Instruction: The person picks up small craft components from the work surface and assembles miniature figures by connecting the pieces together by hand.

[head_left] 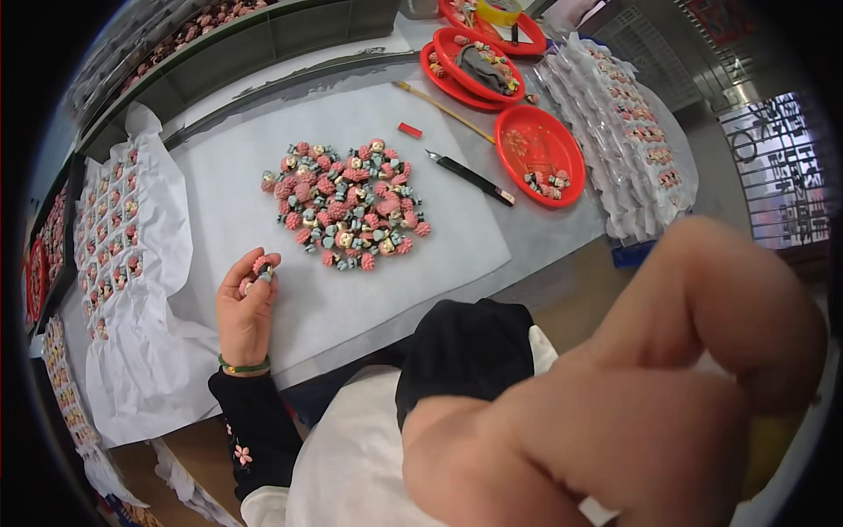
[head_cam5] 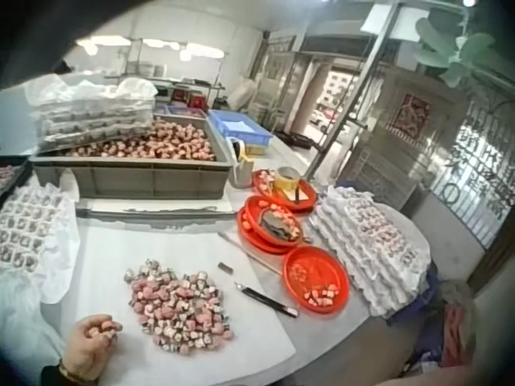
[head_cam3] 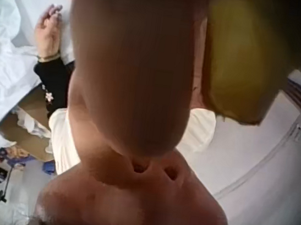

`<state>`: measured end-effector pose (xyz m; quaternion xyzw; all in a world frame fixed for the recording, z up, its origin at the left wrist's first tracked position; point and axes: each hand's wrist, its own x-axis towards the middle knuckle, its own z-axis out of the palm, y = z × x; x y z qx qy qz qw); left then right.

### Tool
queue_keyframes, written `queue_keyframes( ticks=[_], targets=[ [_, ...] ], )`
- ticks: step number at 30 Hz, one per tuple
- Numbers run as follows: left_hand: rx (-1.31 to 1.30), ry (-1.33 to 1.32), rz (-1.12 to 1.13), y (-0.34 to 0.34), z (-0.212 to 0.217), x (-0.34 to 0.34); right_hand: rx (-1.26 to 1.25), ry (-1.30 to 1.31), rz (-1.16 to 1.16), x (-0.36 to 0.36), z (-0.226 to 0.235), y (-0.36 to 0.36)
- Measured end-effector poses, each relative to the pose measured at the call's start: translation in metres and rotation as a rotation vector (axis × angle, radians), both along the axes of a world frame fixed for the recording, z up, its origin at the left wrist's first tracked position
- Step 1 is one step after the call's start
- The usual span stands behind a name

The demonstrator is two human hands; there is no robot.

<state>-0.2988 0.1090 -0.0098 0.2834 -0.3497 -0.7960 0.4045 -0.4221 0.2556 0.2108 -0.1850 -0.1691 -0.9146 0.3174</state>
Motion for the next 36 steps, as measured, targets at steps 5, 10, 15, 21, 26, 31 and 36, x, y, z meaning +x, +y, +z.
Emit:
queue_keyframes(
  ticks=[5, 10, 15, 21, 26, 31, 36],
  targets=[
    [0.0, -0.005, 0.02, 0.001, -0.006, 0.006, 0.027, 0.063, 0.024, -0.008, 0.003, 0.021],
    [-0.029, 0.007, 0.009, 0.001, -0.011, 0.01, 0.037, 0.129, 0.045, -0.01, -0.005, 0.013],
    [-0.019, 0.009, 0.015, -0.001, -0.01, 0.007, 0.064, 0.171, 0.086, -0.016, -0.001, 0.025],
    [-0.032, 0.012, 0.012, -0.001, -0.008, 0.004, 0.085, 0.243, 0.113, -0.023, -0.003, 0.005],
    [-0.014, 0.008, -0.007, -0.004, -0.009, 0.006, 0.116, 0.3, 0.144, -0.016, -0.006, 0.041],
    [0.02, 0.022, 0.009, 0.005, 0.004, 0.016, 0.151, 0.306, 0.213, -0.012, -0.014, -0.018],
    [-0.082, -0.078, 0.031, 0.002, 0.014, -0.007, 0.332, 0.752, 0.062, -0.036, -0.064, -0.056]
  ],
)
